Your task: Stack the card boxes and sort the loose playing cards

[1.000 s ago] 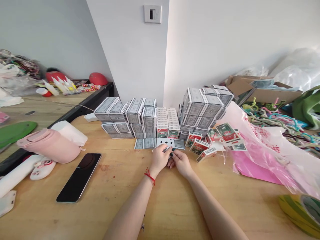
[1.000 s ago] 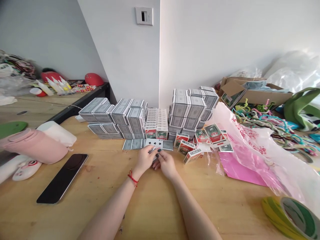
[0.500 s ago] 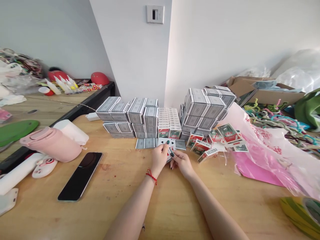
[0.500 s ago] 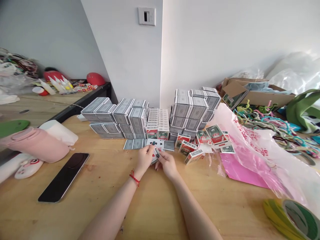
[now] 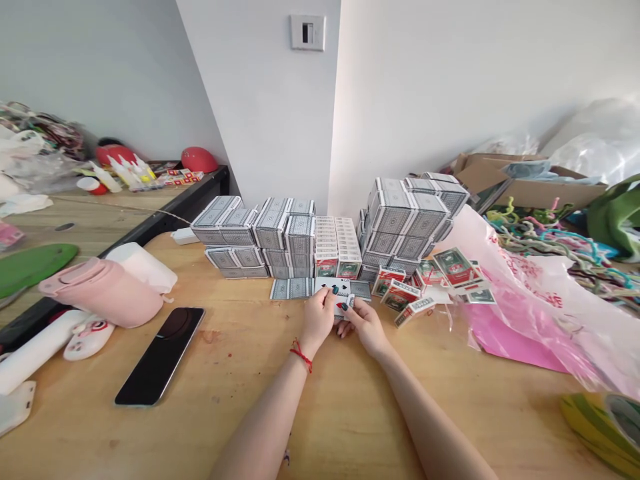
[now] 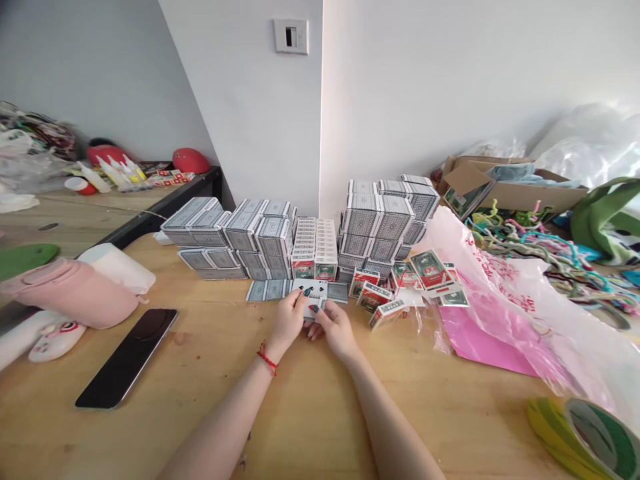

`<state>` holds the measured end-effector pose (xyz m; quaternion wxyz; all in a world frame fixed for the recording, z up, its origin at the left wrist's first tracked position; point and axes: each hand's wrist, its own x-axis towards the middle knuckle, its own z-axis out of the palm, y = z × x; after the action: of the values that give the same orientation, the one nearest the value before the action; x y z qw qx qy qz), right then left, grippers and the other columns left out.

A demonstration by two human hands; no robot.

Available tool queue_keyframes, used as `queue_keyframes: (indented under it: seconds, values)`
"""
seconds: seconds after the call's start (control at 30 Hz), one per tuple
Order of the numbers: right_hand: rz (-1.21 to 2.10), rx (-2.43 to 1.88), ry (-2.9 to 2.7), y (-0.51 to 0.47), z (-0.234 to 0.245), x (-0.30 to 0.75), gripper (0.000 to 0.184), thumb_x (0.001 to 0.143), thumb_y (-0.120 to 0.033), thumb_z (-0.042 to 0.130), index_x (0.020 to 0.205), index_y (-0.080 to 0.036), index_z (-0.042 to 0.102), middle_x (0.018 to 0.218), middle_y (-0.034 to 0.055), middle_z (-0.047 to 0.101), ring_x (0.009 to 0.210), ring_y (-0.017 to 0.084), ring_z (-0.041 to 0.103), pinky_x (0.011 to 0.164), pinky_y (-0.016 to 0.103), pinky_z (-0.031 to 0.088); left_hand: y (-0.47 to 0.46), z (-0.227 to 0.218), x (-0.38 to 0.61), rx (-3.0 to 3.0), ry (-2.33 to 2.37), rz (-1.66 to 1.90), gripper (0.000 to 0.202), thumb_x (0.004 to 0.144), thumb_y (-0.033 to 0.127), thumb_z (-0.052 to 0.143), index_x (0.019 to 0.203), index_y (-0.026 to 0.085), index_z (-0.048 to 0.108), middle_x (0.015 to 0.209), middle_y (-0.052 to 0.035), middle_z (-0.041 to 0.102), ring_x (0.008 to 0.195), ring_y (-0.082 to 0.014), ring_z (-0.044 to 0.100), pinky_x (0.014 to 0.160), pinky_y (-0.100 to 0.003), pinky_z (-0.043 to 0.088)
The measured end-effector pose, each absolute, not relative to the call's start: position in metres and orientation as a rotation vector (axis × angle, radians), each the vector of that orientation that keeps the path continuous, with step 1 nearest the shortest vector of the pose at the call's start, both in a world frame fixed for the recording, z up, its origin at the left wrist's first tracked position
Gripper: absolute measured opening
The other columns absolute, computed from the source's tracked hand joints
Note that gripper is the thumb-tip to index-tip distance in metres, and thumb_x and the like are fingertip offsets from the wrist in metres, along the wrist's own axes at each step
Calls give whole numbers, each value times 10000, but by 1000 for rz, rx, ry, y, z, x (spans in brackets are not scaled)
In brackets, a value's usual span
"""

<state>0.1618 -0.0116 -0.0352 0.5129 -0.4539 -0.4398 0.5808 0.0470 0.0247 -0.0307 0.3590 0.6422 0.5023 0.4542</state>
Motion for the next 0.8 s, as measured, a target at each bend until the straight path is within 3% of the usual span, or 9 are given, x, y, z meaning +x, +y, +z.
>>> queue_keyframes:
  seconds: [0.2, 0.3, 0.5, 0.8]
  values:
    - [1341, -1176, -1071, -10, -39, 163, 414, 760, -583, 446, 647, -184, 436, 407, -21, 558, 255, 81, 414, 257, 179, 282, 23, -31, 49, 1608, 1222, 1173, 366, 825, 434, 396, 593, 163, 477, 535, 20, 437, 519, -97, 388, 488, -207, 287]
    - [1322, -1118, -971, -6, -43, 164, 408, 741, -578, 483, 642, -183, 451, 460, -1, 590, 296, 88, 458, 287, 188, 341, 22, -30, 49, 1537, 1174, 1171, 403, 840, 453, 349, 592, 160, 470, 508, 28, 389, 496, -92, 370, 475, -207, 294]
    - [1444, -1048, -927, -6, -41, 167, 405, 710, -563, 540, 678, -162, 498, 567, 38, 624, 426, 134, 568, 419, 258, 484, 23, -30, 45, 1602, 1133, 1123, 272, 815, 390, 416, 690, 164, 502, 572, 22, 444, 524, -92, 403, 479, -192, 320]
    - [1332, -1139, -1025, -13, -35, 166, 338, 743, -535, 514, 709, -199, 486, 529, -40, 489, 404, 117, 484, 370, 248, 435, 24, -24, 42, 1787, 1013, 1014, 352, 811, 386, 428, 534, 168, 426, 524, 22, 383, 513, -95, 361, 473, -208, 298]
